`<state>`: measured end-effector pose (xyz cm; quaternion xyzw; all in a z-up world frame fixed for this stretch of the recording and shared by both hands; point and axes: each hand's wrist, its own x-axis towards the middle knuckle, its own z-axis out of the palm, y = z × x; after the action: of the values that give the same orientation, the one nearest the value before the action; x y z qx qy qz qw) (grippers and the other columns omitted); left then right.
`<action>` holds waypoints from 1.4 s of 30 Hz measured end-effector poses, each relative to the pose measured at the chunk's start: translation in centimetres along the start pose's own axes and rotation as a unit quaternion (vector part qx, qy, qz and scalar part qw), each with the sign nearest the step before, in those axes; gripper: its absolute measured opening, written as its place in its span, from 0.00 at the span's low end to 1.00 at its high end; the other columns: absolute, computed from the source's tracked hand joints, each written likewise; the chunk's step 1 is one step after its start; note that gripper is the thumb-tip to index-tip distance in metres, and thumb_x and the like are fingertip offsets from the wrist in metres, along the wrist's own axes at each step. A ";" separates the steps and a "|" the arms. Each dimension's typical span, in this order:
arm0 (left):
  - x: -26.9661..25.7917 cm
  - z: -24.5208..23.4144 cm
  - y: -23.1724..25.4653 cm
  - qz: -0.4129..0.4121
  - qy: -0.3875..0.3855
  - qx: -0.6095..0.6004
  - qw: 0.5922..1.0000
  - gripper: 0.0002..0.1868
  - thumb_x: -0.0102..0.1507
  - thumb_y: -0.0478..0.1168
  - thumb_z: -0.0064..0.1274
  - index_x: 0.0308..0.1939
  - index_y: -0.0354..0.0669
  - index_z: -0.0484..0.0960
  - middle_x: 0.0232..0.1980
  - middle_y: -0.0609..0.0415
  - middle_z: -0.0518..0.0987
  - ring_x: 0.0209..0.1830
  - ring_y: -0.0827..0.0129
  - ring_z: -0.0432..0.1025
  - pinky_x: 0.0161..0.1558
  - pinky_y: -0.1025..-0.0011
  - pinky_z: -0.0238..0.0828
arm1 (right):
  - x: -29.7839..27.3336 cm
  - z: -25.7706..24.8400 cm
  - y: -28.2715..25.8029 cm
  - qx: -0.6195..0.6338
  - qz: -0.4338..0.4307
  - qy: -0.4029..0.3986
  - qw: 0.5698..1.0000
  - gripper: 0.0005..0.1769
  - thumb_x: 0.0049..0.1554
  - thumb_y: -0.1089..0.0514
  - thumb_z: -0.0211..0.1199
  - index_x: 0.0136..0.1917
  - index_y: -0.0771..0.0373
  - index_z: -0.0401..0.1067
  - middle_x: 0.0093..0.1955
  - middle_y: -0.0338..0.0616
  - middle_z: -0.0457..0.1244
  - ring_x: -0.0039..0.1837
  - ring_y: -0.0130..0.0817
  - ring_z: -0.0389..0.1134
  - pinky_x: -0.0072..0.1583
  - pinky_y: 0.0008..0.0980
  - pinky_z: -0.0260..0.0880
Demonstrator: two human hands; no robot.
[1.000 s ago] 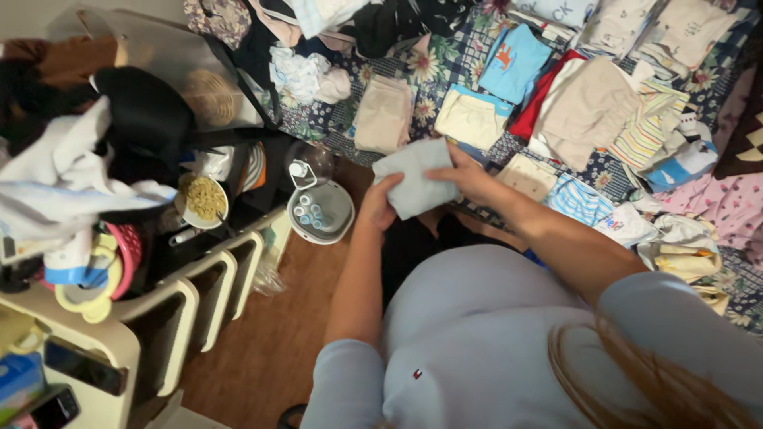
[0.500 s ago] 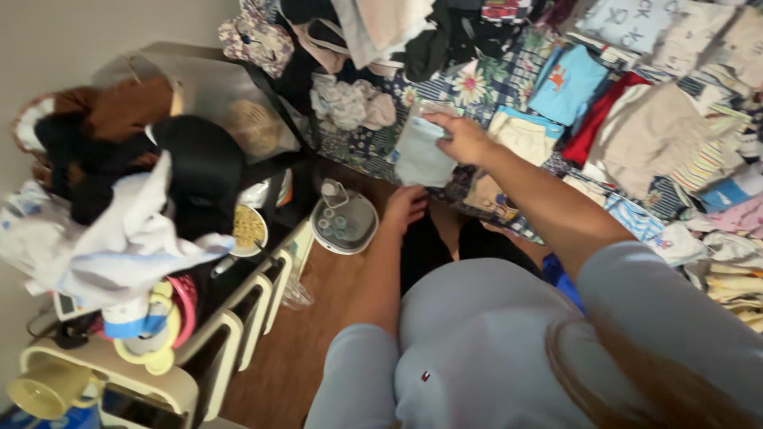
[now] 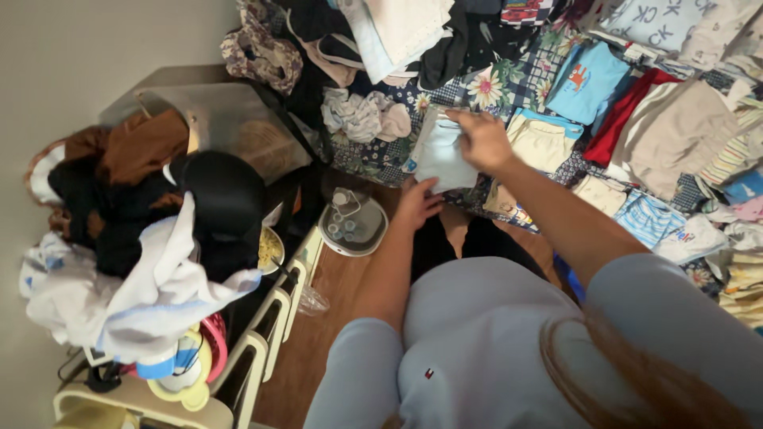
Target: The person folds various items of baby clothing by hand on a bed and organizes them into stacks.
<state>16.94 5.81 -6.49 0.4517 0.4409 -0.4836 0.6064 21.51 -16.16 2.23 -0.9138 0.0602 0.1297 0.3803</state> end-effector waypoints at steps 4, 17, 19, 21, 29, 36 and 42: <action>4.2 -0.2 -1.8 0.144 0.011 -0.039 0.989 0.35 0.57 0.31 0.59 0.66 0.46 0.65 0.50 0.50 0.75 0.39 0.64 0.72 0.39 0.60 0.79 | -2.7 1.2 -1.3 -0.234 -0.133 0.134 0.954 0.29 0.52 0.60 0.67 0.68 0.50 0.72 0.55 0.44 0.64 0.57 0.48 0.65 0.58 0.47 0.62; 8.2 -2.5 -2.8 0.297 0.060 -0.005 0.953 0.16 0.59 0.30 0.62 0.48 0.40 0.75 0.35 0.54 0.77 0.28 0.72 0.71 0.28 0.74 0.69 | -2.8 2.7 -1.8 0.011 0.031 -0.051 0.998 0.43 0.44 0.50 0.74 0.72 0.45 0.66 0.56 0.54 0.58 0.56 0.53 0.64 0.59 0.48 0.68; 7.7 -2.5 -2.3 0.298 0.081 0.046 0.950 0.13 0.58 0.31 0.62 0.45 0.40 0.77 0.33 0.54 0.79 0.26 0.72 0.70 0.27 0.74 0.67 | -1.9 2.7 -1.6 -0.030 0.054 -0.068 0.996 0.44 0.42 0.50 0.76 0.72 0.43 0.65 0.59 0.54 0.57 0.57 0.56 0.64 0.59 0.50 0.68; 7.2 -2.3 -1.7 0.303 0.088 0.079 0.946 0.12 0.58 0.31 0.62 0.44 0.40 0.78 0.33 0.54 0.79 0.26 0.72 0.70 0.28 0.73 0.67 | -1.1 3.0 -1.9 -0.069 0.078 -0.086 0.991 0.46 0.41 0.50 0.77 0.72 0.41 0.64 0.61 0.54 0.57 0.59 0.59 0.63 0.60 0.51 0.68; 4.2 1.4 6.9 0.492 0.094 0.216 0.838 0.08 0.62 0.38 0.62 0.42 0.39 0.83 0.37 0.55 0.82 0.36 0.71 0.75 0.42 0.73 0.73 | -0.4 2.6 -2.5 -0.023 0.140 -0.158 0.977 0.42 0.43 0.47 0.78 0.69 0.48 0.67 0.66 0.57 0.58 0.65 0.57 0.63 0.66 0.46 0.65; -1.5 9.4 22.1 0.647 0.159 0.224 0.711 0.28 0.62 0.39 0.62 0.63 0.36 0.71 0.56 0.42 0.73 0.51 0.59 0.74 0.47 0.65 0.76 | -0.8 -0.1 -4.3 0.101 0.110 -0.105 0.983 0.30 0.49 0.50 0.73 0.65 0.53 0.75 0.50 0.49 0.68 0.52 0.43 0.70 0.55 0.39 0.71; 0.3 10.8 25.7 0.544 0.175 0.233 0.787 0.11 0.58 0.35 0.61 0.41 0.33 0.80 0.33 0.52 0.81 0.32 0.64 0.75 0.39 0.68 0.72 | -1.6 -4.6 -7.5 0.185 0.115 -0.087 0.972 0.29 0.51 0.52 0.72 0.65 0.53 0.73 0.48 0.45 0.68 0.45 0.39 0.71 0.51 0.37 0.72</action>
<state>43.38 -1.57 -1.46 0.8213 0.0945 -0.0748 0.5576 22.42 -14.12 10.86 -0.8000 0.1546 0.2378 0.5287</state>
